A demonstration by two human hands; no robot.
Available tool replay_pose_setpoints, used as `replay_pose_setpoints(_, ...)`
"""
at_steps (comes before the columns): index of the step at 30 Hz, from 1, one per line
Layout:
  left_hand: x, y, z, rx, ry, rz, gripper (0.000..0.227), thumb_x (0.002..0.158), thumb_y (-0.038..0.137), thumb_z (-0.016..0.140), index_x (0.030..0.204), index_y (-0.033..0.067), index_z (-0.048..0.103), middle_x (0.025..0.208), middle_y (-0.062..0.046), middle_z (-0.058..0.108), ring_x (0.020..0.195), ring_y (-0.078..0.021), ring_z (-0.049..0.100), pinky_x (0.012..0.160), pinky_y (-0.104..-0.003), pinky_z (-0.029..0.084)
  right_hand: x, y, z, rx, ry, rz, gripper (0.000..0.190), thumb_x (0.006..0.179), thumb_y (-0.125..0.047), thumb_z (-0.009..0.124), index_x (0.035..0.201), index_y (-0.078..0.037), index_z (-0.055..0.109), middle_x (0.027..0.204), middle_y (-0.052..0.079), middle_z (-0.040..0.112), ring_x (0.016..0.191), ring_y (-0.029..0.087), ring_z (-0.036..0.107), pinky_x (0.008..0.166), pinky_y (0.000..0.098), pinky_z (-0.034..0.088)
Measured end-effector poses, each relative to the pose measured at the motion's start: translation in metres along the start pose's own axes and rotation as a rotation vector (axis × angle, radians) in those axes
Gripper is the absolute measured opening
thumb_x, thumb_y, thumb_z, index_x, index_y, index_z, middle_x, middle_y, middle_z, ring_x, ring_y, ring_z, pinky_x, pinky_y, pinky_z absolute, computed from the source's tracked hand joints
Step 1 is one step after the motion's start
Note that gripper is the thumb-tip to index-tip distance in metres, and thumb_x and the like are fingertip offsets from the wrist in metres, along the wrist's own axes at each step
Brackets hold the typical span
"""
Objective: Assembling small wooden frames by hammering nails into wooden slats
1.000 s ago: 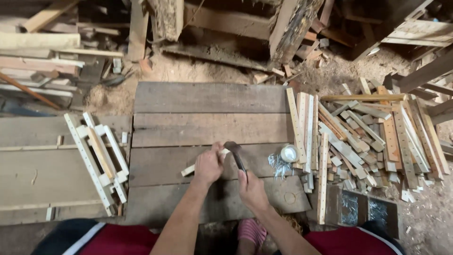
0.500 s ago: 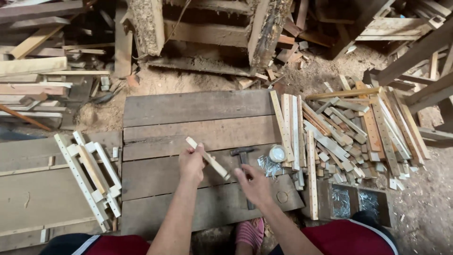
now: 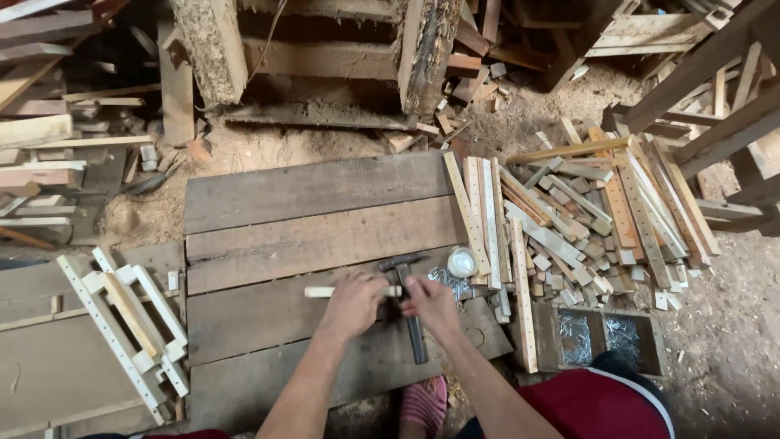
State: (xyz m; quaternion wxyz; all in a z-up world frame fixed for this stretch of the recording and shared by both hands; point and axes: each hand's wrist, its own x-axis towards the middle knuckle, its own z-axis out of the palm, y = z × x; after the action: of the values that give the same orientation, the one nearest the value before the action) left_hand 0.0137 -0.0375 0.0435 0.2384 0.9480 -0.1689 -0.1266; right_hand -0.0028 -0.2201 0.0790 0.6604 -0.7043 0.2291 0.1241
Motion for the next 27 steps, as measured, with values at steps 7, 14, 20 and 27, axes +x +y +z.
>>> replay_pose_setpoints(7,0.007,0.006,-0.011,0.032,0.119,-0.186,0.033,0.097,0.026,0.058,0.128,0.0159,0.064,0.117,-0.012,0.065,0.113,-0.0342,0.065,0.094,-0.046,0.054,0.068,0.062,-0.061,-0.804,0.366,0.095,0.046,0.083,-0.057,0.079,0.117,-0.025,0.075,0.113,0.009,0.078,0.114,0.034,0.071,0.096,0.0467,0.058)
replay_pose_setpoints(14,0.018,-0.019,-0.013,0.068,0.312,-0.315,0.027,0.092,0.029,0.065,0.117,0.0183,0.065,0.104,-0.009,0.067,0.097,-0.0341,0.071,0.082,-0.046,0.057,0.096,0.091,-0.074,-0.730,0.387,0.070,0.020,0.085,-0.048,0.071,0.097,-0.036,0.081,0.097,-0.005,0.079,0.104,0.029,0.073,0.091,0.0437,0.060)
replay_pose_setpoints(20,0.026,-0.043,-0.020,0.017,0.353,-0.431,0.028,0.092,0.026,0.064,0.119,0.0172,0.064,0.106,-0.011,0.066,0.095,-0.0381,0.072,0.084,-0.048,0.058,0.043,0.026,-0.058,-0.542,0.335,0.044,0.019,0.087,-0.037,0.067,0.095,-0.028,0.081,0.069,-0.006,0.078,0.088,0.015,0.076,0.084,0.0349,0.057)
replay_pose_setpoints(27,0.020,-0.059,-0.014,-0.023,0.508,-0.314,0.026,0.090,0.026,0.069,0.114,0.0163,0.068,0.094,-0.012,0.069,0.093,-0.0364,0.072,0.087,-0.047,0.054,0.015,-0.002,-0.031,0.073,0.225,-0.066,0.038,0.095,0.006,0.062,0.131,0.018,0.058,0.117,0.024,0.065,0.093,0.020,0.063,0.085,0.0336,0.059)
